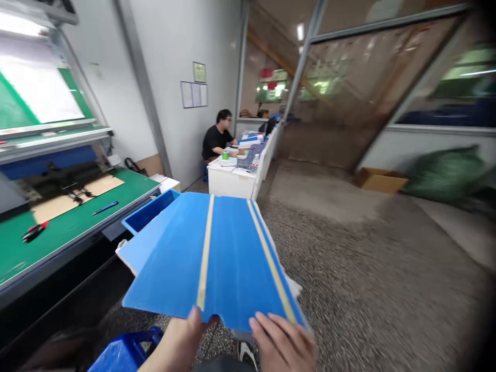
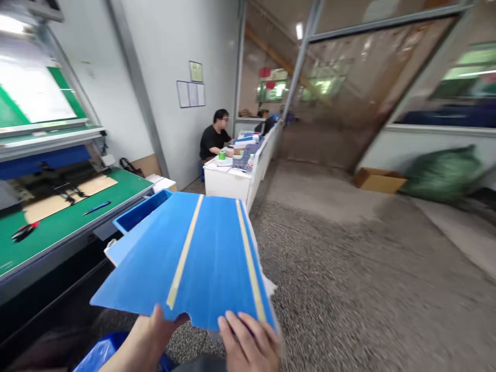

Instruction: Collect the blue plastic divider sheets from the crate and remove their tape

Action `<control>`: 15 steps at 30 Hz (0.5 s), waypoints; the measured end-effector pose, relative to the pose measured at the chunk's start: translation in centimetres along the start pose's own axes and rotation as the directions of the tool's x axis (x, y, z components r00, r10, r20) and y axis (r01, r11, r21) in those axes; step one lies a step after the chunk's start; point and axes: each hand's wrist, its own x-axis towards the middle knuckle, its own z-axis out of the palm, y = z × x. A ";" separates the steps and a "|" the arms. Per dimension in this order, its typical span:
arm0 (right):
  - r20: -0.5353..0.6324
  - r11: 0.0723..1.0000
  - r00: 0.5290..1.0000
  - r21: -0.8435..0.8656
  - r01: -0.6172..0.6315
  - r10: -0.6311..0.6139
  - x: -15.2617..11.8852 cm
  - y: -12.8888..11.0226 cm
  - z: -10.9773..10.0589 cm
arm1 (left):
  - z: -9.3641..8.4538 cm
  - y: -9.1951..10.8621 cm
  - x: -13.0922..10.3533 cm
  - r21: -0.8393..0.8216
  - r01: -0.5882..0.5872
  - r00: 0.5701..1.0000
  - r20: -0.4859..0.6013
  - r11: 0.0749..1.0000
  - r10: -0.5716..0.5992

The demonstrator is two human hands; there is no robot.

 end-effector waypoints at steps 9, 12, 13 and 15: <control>0.671 0.425 0.647 0.498 -0.756 0.363 5.4 7.6 12.1 | 1.9 -7.3 5.9 -0.683 -0.099 0.879 -0.401 0.724 -0.258; 0.918 0.022 0.368 0.369 -0.929 0.146 5.5 10.3 15.6 | 2.6 -10.4 6.1 -0.715 -0.096 0.848 -0.424 0.693 -0.320; 0.939 -0.018 0.336 0.338 -0.941 0.072 5.5 10.7 16.5 | 3.0 -11.1 5.9 -0.724 -0.094 0.840 -0.426 0.683 -0.337; 0.951 -0.058 0.308 0.307 -0.950 0.006 5.2 10.8 17.8 | 3.7 -11.9 5.6 -0.738 -0.093 0.824 -0.434 0.669 -0.365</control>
